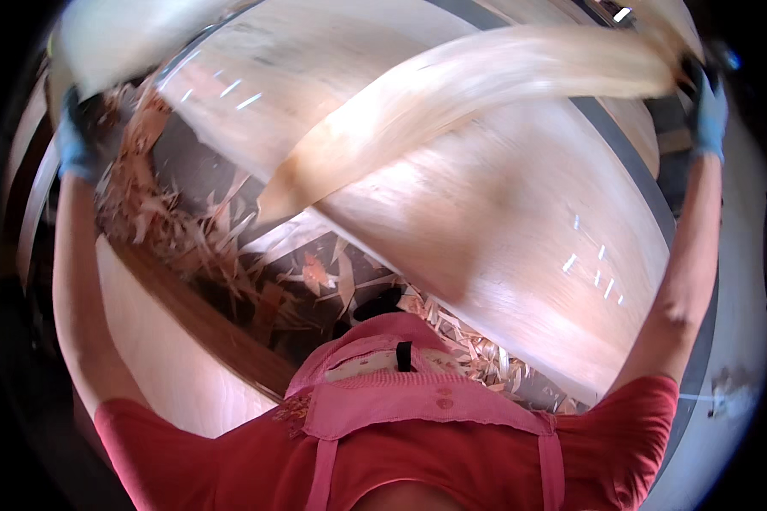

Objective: The person uses a utility knife to trim a wood patch, applies it to a larger curved wood veneer panel, and uses a strip of white tape to secure the seam.

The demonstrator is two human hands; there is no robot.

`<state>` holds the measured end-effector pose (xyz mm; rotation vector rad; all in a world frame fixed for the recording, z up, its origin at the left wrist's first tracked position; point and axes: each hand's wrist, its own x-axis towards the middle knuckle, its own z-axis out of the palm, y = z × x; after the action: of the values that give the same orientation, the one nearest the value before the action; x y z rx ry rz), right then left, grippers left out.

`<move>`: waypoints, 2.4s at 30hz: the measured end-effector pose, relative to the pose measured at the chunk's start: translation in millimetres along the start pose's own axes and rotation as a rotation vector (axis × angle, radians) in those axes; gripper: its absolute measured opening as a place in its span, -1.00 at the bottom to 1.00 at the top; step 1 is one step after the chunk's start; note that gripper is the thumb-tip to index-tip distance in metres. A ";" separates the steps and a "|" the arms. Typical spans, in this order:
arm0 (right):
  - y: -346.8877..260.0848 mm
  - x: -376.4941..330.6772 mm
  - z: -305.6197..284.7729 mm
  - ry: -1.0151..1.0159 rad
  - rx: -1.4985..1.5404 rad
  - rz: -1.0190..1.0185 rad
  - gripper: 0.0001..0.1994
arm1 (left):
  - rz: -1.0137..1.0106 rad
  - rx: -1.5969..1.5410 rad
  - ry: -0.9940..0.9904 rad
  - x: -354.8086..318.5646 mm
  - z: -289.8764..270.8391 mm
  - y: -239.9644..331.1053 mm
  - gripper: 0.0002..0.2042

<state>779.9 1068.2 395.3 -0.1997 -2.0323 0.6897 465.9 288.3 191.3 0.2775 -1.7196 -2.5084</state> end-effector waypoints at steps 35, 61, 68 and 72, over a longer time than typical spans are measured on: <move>112.2 -297.8 78.4 -0.423 -0.543 0.769 -0.50 | 1.279 1.439 -0.538 116.8 294.6 -273.9 -0.18; 169.9 -408.8 69.0 -0.243 -0.818 0.637 -0.65 | 1.259 1.566 -1.058 265.9 172.2 -266.0 -0.67; 261.7 -379.0 -2.4 -0.018 -0.467 0.746 -0.68 | 1.398 1.574 -0.760 273.0 302.3 -228.4 -0.73; 228.9 -239.7 -197.0 0.266 -0.085 0.892 -0.54 | 1.353 1.270 -0.614 215.0 432.9 -206.4 -0.73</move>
<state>1042.9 1238.2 170.4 -1.2252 -1.6590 1.0368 175.6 722.1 129.5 -1.2263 -2.1770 -0.4105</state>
